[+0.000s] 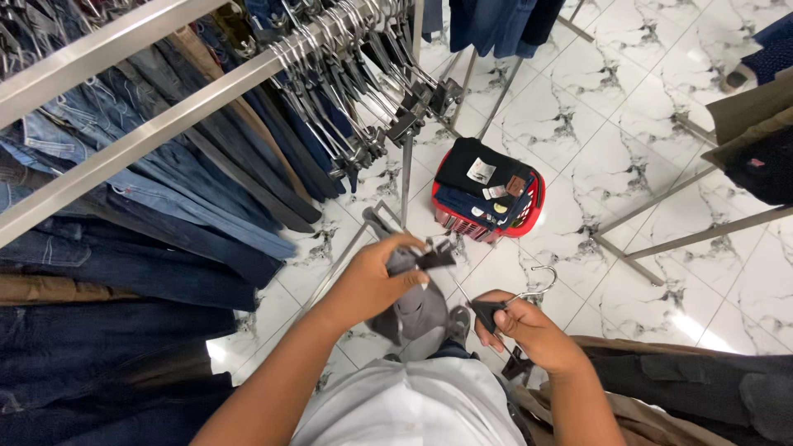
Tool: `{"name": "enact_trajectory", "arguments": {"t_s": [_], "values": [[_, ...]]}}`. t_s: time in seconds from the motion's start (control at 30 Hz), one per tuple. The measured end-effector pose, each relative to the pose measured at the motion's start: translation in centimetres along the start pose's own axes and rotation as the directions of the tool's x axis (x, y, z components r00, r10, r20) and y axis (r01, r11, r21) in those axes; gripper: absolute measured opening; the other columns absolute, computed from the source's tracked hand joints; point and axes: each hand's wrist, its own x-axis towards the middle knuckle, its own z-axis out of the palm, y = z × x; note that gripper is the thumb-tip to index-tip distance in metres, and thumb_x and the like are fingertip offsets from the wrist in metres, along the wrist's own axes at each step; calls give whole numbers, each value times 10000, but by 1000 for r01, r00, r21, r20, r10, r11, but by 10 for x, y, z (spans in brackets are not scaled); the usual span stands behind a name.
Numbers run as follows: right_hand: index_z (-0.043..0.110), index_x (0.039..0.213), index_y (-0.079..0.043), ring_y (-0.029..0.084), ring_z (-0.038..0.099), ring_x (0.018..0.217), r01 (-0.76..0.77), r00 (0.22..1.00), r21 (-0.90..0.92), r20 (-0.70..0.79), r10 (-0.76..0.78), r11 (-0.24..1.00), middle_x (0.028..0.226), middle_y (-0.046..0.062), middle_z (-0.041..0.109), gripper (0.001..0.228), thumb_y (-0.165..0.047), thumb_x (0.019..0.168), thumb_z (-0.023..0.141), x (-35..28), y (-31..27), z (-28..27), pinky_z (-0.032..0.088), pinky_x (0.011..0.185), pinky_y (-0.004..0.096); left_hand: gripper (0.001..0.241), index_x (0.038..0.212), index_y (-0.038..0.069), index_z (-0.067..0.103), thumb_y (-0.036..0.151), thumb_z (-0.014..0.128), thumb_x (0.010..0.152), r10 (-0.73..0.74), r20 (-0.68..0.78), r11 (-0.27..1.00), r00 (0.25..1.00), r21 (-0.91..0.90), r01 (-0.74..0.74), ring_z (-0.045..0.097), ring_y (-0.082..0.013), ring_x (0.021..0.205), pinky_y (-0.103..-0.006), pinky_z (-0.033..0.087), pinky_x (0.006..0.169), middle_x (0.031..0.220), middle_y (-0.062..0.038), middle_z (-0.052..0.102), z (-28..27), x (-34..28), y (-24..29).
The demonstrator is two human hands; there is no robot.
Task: The person hangs a pair of dark blue jeans on a plastic hanger and places them on a clothing rack, then takes a pair of grey shorts from a basket and puts them on another plastic hanger.
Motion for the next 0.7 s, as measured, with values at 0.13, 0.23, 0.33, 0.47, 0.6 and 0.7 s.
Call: {"name": "enact_trajectory", "arguments": {"t_s": [0.13,0.23,0.33,0.47,0.6,0.7], "values": [[548,1029,-56,153,558,639,-191,982,-235,-59,182,953,814,98,698,368,-412,1046,457,4,-24,25,472,653,288,345,965,110,663,422,528,1024,120,39,954,992,271,-126,489,-125,671,-286,380,626,717,11,516,1,-9,-18],[674,1160,40,213,654,667,-223,949,-183,-267,170,957,805,178,737,372,-264,1054,486,13,-1,23,526,630,311,267,876,56,689,223,589,1058,253,-19,966,967,61,-252,514,-235,495,-320,427,496,585,-186,595,4,-16,-23],[357,1461,48,349,589,1108,-351,756,-230,-641,130,908,1224,246,613,491,-174,1045,496,28,-31,69,528,956,477,287,835,57,665,220,586,1058,292,-47,954,955,80,-288,510,-226,486,-305,407,476,560,-183,568,4,-20,-31],[337,1386,-12,277,458,1128,-282,672,-395,-732,-113,874,1190,131,475,448,-220,1058,561,29,-13,52,405,956,416,293,812,63,650,214,590,1056,328,-37,939,944,122,-321,490,-228,476,-312,400,473,553,-170,541,0,-26,-35],[498,1401,-33,260,529,1259,84,880,-502,-368,-300,861,1278,137,610,453,-212,995,592,47,-58,102,397,1083,405,294,793,39,603,167,595,1058,397,44,907,917,138,-399,495,-241,521,-321,417,532,570,-142,479,0,-31,-25],[545,1413,-5,247,598,1223,140,941,-394,-234,-246,909,1268,162,685,505,-235,972,628,51,-39,95,438,1074,411,301,781,49,586,171,596,1056,434,75,882,898,166,-441,532,-224,549,-315,431,543,592,-117,503,-4,-40,9]]}}
